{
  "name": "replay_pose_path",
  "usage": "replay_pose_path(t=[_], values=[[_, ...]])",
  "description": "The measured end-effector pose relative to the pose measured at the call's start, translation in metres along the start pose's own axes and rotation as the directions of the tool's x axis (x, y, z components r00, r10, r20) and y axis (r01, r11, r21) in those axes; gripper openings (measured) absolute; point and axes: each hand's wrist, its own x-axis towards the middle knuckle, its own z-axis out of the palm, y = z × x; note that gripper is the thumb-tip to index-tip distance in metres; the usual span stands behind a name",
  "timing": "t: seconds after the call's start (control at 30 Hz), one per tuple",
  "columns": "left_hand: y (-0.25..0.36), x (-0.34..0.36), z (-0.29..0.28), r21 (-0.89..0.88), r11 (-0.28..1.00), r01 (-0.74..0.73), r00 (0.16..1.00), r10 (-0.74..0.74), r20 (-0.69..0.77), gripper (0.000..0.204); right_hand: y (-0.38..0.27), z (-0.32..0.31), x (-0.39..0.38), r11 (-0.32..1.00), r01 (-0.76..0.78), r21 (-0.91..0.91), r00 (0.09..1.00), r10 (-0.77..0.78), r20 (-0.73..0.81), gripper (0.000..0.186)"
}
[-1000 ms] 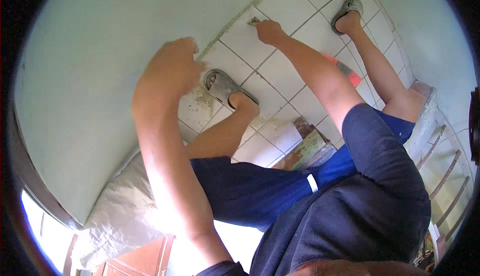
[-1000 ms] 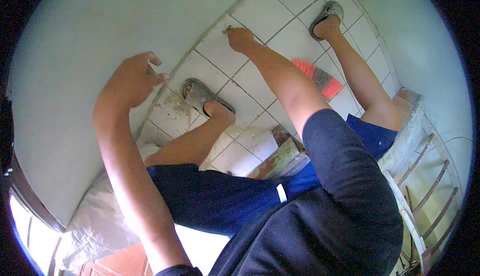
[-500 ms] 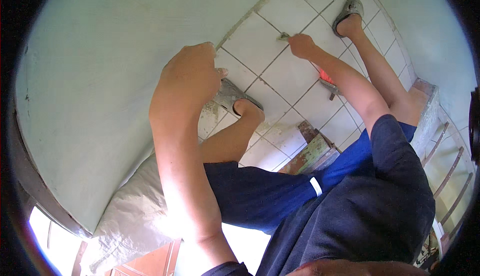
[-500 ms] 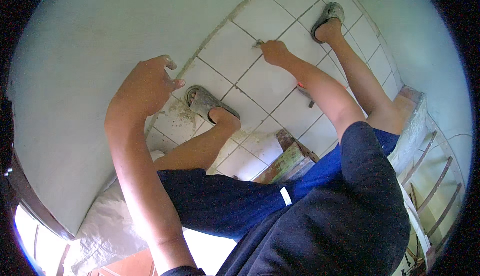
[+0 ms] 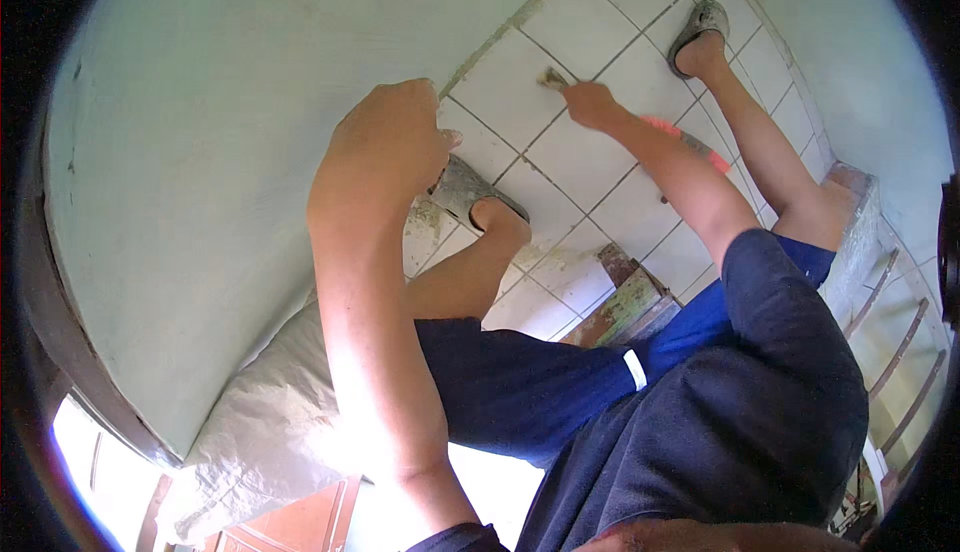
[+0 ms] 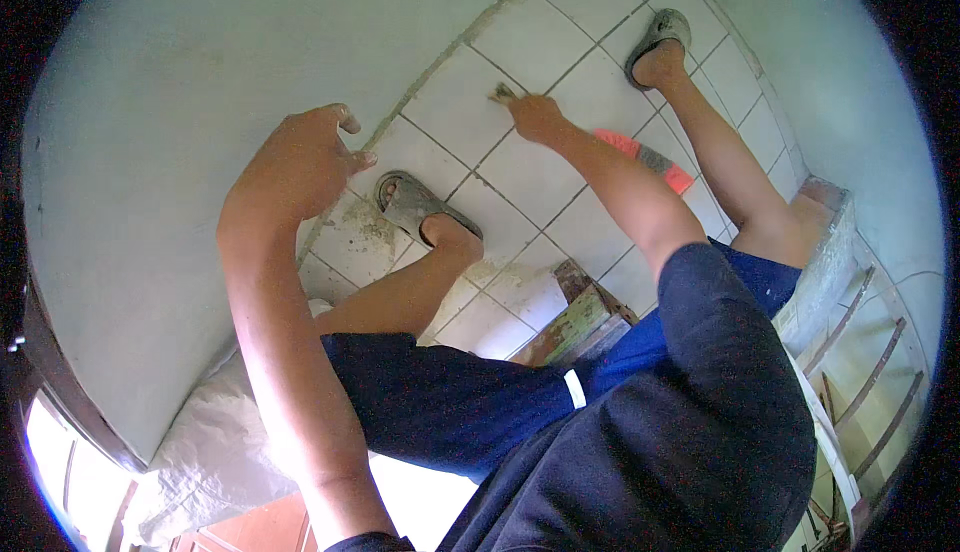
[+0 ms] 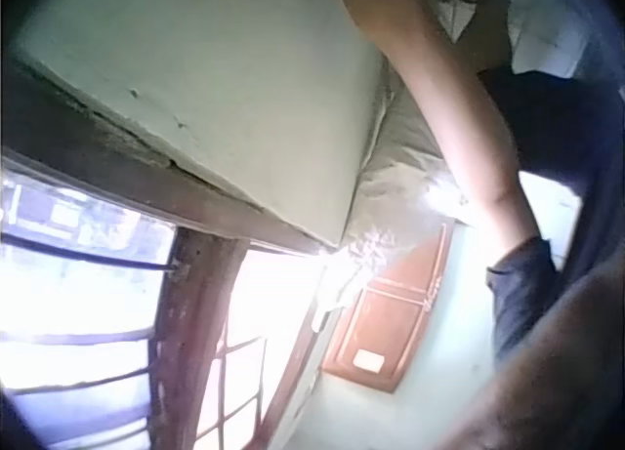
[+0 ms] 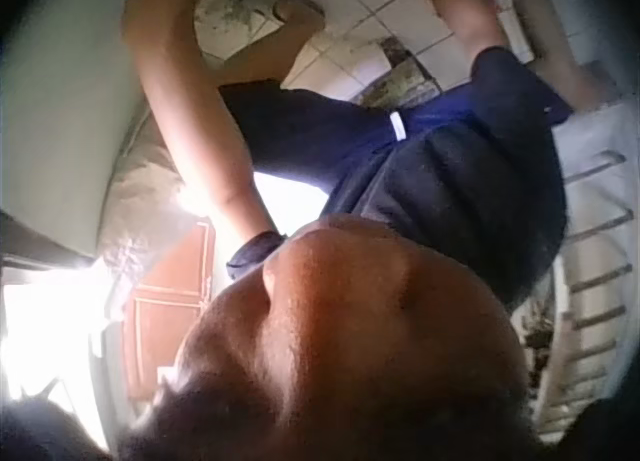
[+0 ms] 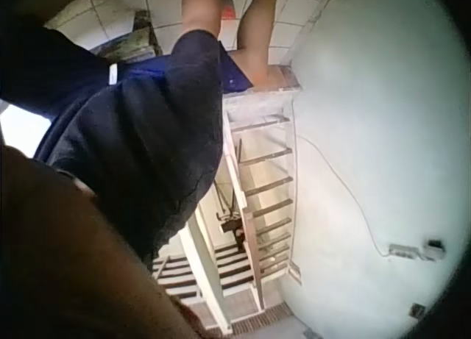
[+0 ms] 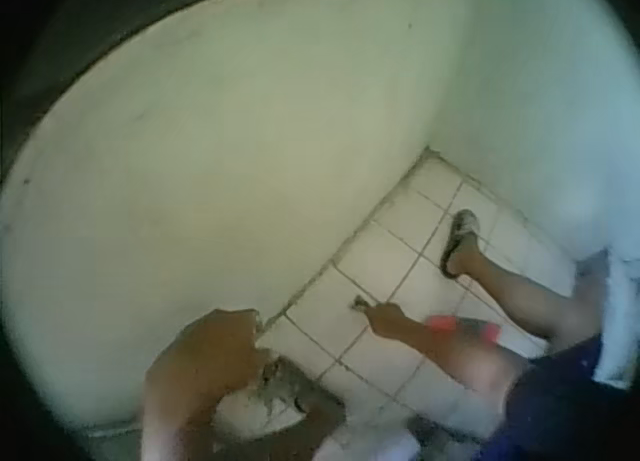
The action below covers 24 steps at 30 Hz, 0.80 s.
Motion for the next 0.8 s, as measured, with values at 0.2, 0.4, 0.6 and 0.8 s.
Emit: replay_pose_path(t=[0.2,0.4,0.6,0.8], values=[[-0.009,-0.004,0.010,0.045,0.998,-0.052,0.998,0.053,-0.025,0.046,-0.001,0.061,-0.120,0.979,-0.181,0.095,0.983,0.181,0.015,0.021],[0.015,0.007,0.029,0.094,0.985,-0.148,0.986,0.155,-0.067,0.050,-0.029,-0.016,-0.141,-0.001,-0.304,0.953,0.921,0.254,0.294,0.019],[0.085,0.004,0.065,0.179,0.841,-0.510,0.796,0.541,-0.271,0.048,-0.038,-0.167,-0.170,-0.066,-0.211,0.975,0.971,-0.131,0.201,0.017],[0.133,-0.001,0.060,0.172,0.812,-0.558,0.781,0.584,-0.221,0.032,-0.016,-0.205,-0.203,-0.291,-0.100,0.951,0.961,-0.276,0.017,0.024]])
